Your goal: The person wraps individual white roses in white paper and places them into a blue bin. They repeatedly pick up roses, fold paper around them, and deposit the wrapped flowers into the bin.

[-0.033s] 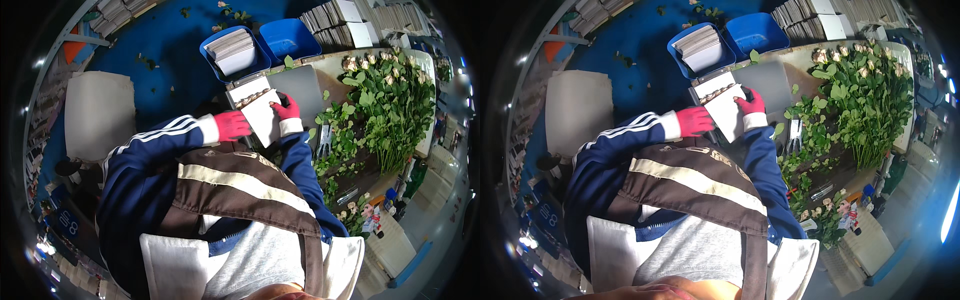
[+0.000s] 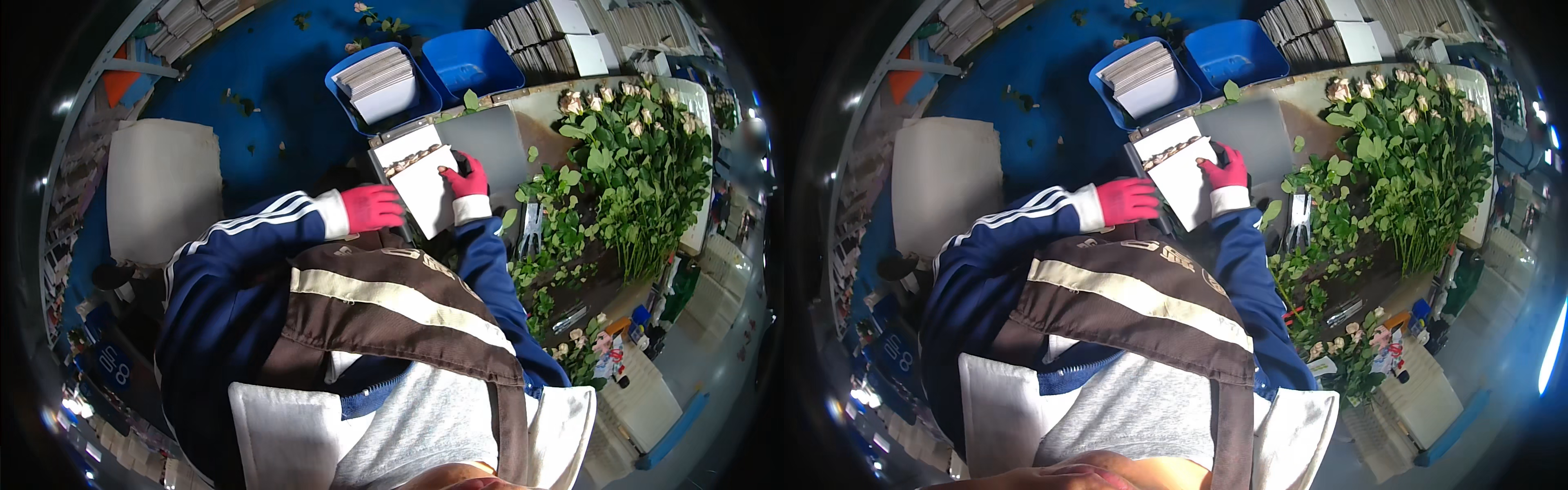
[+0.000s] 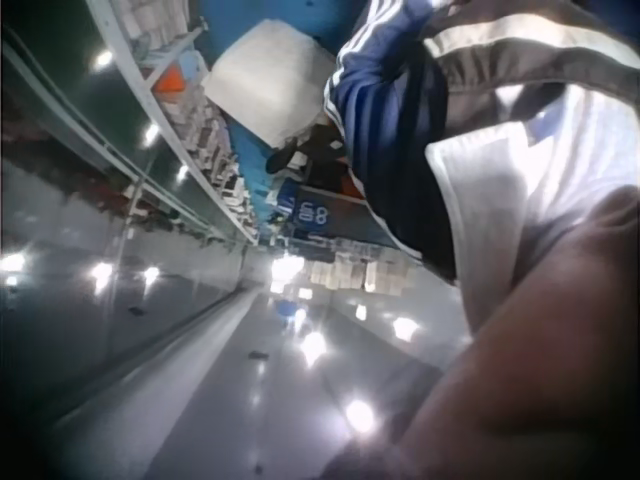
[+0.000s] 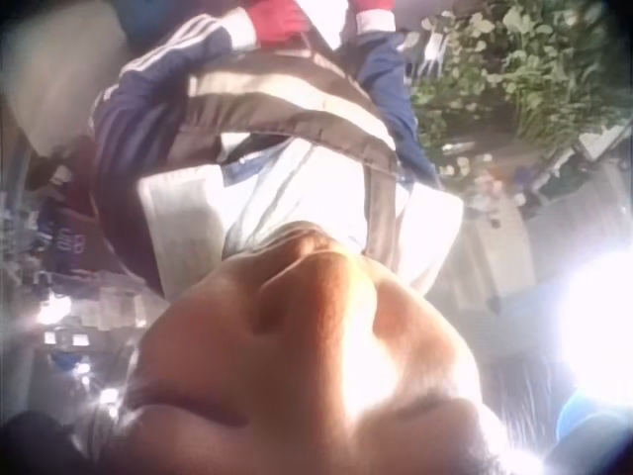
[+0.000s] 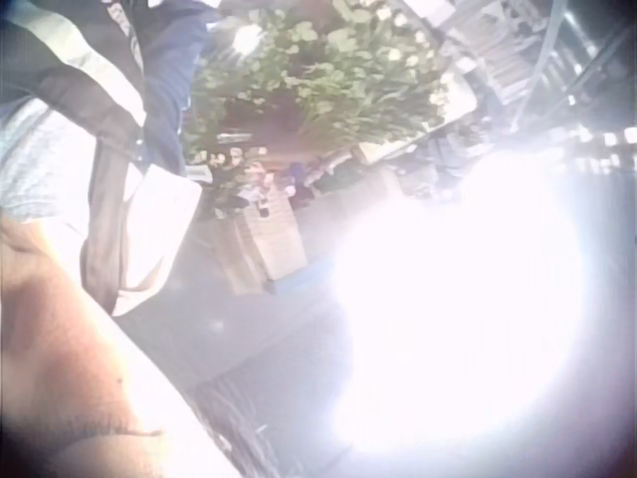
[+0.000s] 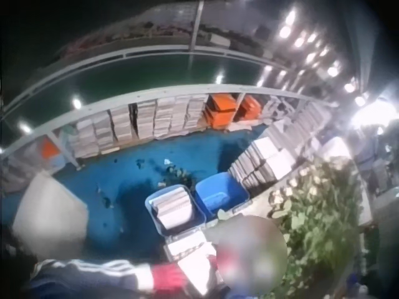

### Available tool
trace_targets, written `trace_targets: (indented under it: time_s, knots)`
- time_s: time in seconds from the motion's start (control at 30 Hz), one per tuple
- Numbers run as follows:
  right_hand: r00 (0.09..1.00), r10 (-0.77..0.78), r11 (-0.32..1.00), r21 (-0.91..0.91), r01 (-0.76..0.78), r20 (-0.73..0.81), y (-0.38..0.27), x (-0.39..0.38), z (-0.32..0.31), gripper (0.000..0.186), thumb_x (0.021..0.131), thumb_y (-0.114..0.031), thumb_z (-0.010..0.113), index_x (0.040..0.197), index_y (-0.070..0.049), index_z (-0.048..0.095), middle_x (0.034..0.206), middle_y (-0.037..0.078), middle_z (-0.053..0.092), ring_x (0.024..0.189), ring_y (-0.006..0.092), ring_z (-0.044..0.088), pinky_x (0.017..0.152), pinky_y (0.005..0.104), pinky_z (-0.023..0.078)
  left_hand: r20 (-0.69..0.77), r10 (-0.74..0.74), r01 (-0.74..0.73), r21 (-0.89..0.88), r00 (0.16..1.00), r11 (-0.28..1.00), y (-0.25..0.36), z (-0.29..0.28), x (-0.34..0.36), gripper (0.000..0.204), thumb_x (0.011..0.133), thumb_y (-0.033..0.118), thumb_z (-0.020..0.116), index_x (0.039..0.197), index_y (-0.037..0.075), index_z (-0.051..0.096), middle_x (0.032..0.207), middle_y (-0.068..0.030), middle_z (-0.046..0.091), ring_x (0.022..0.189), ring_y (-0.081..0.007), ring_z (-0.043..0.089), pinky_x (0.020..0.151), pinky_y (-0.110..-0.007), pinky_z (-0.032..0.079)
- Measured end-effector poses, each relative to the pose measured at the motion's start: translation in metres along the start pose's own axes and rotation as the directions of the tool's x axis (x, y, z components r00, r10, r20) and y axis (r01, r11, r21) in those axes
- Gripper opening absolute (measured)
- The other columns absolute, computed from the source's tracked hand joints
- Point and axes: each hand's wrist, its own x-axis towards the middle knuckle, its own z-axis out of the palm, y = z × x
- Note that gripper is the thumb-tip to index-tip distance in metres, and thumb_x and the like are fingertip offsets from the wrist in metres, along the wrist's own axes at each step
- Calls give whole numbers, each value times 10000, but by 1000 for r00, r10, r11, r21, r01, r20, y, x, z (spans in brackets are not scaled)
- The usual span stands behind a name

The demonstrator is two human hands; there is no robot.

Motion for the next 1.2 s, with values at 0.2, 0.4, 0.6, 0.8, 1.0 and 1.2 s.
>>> trace_targets:
  time_s: [0.2,0.4,0.6,0.8,1.0,1.2]
  knots:
    - [991,-104,991,-94,95,-90,-49,-24,8,528,680,-173,815,1142,-8,618,1113,189,637,1027,330,616,896,380,484,-99,31,-10,208,995,978,1,-5,47,560,730,218,579,1279,152,491,1373,-125,447,1283,-335,423,1080,-485,334]
    - [957,-102,994,-9,109,270,-38,10,-50,420,743,-204,765,1119,-56,647,1096,157,653,1035,287,624,913,357,476,36,-224,210,236,974,949,-5,3,83,467,807,124,505,1273,108,475,1377,-107,428,1265,-344,407,994,-423,400]
    - [730,-397,895,-412,172,-557,-24,153,-221,411,827,-207,657,1175,4,602,1136,191,632,1052,359,586,941,422,446,183,-236,167,326,954,931,-11,12,85,455,801,176,523,1245,88,474,1386,-118,418,1247,-354,405,907,-422,432]
    - [925,-290,548,-835,-49,-245,9,182,-294,402,791,-246,695,1161,-116,603,1090,133,605,1032,333,573,892,403,455,123,-136,96,289,983,952,-19,12,83,394,826,205,509,1204,93,516,1351,-111,447,1183,-343,451,833,-421,477]
    - [742,-633,688,-602,406,-222,-121,75,-249,361,747,31,627,1099,-48,611,1058,172,557,960,365,569,833,386,473,73,-161,136,268,984,954,-18,13,83,405,802,168,512,1202,110,521,1309,-103,484,1185,-352,464,797,-413,489]
    - [982,-183,943,-278,186,35,-128,-46,-93,322,792,-52,647,1112,-88,655,962,156,563,878,348,591,778,385,476,117,-185,128,380,976,916,-7,12,84,379,800,172,515,1170,94,534,1180,-107,518,1106,-323,488,849,-388,456]
